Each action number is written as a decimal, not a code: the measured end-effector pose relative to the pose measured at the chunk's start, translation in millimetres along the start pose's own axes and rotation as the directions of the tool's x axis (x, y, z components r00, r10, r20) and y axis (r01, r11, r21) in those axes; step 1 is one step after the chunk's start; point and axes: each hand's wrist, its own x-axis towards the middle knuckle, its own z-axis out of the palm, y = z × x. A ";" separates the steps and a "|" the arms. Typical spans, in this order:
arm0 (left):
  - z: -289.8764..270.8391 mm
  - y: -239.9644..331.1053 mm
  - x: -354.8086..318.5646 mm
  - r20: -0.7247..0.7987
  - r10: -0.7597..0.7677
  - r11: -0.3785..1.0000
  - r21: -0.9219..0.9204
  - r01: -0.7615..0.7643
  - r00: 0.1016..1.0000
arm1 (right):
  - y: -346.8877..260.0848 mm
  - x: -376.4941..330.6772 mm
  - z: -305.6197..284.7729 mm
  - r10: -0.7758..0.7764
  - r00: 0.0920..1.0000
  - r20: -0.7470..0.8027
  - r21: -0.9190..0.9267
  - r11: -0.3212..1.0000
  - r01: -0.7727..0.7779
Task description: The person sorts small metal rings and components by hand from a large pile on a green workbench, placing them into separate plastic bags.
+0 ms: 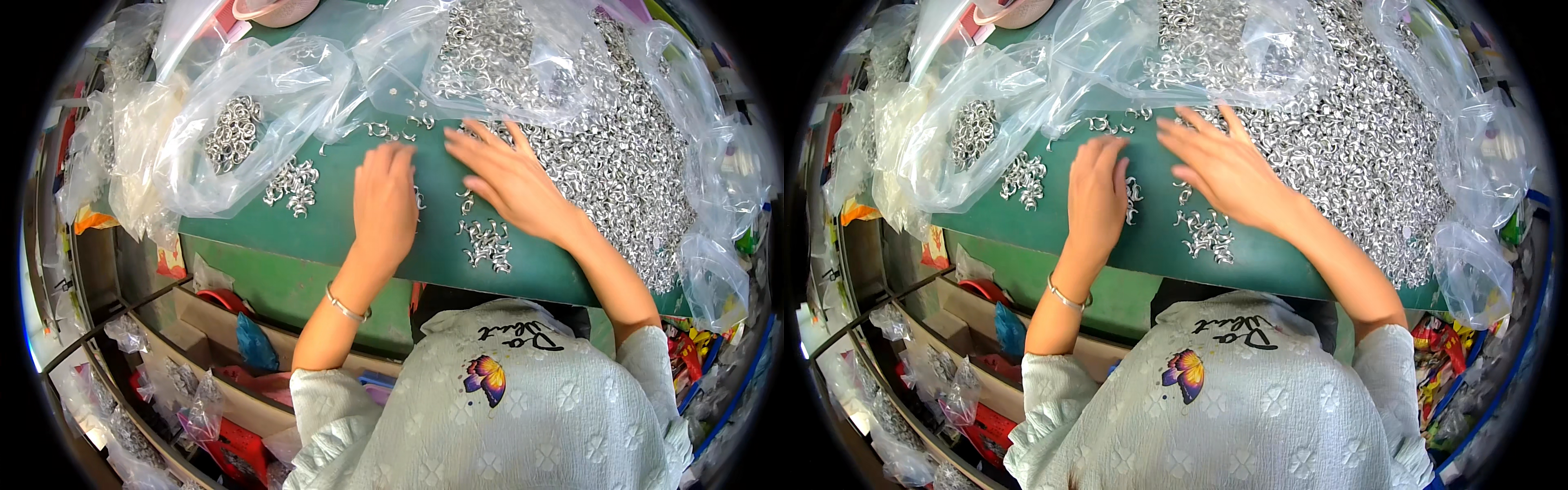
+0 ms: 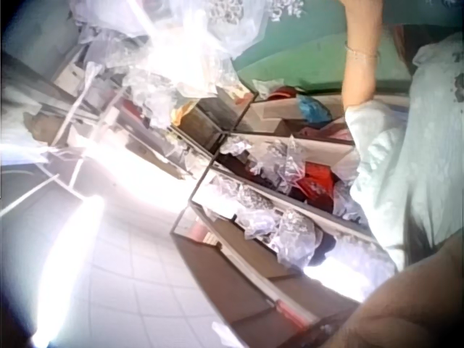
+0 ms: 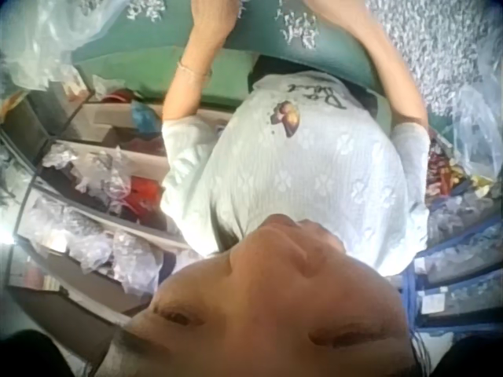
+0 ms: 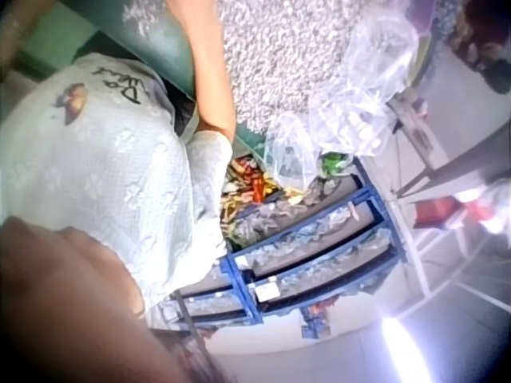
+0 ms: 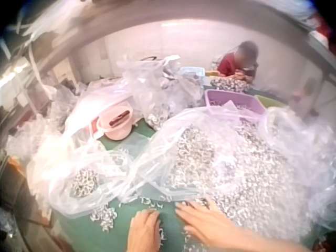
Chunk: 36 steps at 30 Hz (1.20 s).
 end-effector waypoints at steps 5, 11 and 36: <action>16.0 -18.7 32.1 -0.015 0.041 0.989 0.140 -0.038 0.999 | 9.3 37.1 34.0 0.012 0.989 -0.150 -0.198 0.979 -0.042; 12.2 -31.2 25.5 -0.020 0.011 0.992 0.127 -0.009 1.000 | 13.3 14.9 7.8 0.037 0.999 -0.012 -0.001 0.999 -0.037; 8.6 19.3 -10.3 0.242 0.117 0.953 -0.300 -0.040 0.963 | 5.1 -19.4 -6.6 0.151 0.988 -0.002 -0.311 0.939 -0.144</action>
